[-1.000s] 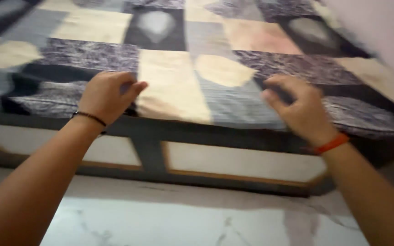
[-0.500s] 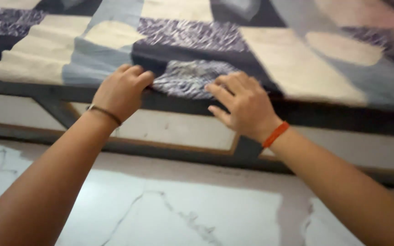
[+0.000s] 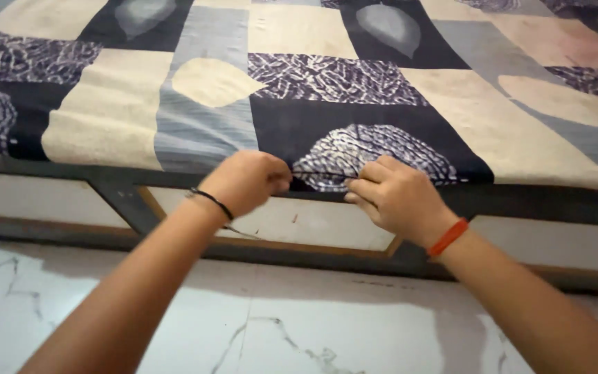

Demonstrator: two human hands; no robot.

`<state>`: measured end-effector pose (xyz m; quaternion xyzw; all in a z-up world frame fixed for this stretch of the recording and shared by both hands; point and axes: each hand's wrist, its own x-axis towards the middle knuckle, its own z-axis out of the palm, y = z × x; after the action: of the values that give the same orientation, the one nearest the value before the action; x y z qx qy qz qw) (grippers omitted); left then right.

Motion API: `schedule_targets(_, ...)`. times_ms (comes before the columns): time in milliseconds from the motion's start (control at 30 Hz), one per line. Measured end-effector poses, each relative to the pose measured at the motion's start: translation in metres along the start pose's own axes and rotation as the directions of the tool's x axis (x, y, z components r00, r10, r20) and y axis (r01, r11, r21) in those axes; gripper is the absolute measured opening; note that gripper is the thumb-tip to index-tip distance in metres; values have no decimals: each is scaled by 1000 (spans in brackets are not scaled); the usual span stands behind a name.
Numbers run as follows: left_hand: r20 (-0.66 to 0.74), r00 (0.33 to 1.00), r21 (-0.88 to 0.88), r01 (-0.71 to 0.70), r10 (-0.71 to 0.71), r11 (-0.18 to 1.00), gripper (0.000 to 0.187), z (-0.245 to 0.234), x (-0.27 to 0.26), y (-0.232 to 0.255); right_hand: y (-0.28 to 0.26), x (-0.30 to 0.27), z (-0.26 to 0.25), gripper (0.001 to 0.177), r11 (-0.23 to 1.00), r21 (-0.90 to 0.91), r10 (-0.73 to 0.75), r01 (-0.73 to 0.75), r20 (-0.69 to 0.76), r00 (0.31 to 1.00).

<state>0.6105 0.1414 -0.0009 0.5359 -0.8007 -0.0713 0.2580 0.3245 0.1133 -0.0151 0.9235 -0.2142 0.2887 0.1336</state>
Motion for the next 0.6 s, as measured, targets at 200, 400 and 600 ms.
schedule_targets(200, -142, 990, 223, 11, 21, 975, 45, -28, 19, 15, 61, 30, -39, 45, 969, 232, 47, -78, 140, 989)
schedule_targets(400, 134, 990, 413, -6, -54, 911, 50, -3, 62, 20, 84, 43, -40, 66, 965, 33, 195, -259, 573, 796)
schedule_targets(600, 16, 987, 633, -135, 161, 762, 10, 17, 53, 13, 86, 20, -32, 48, 999, 15, 40, -48, 350, 936)
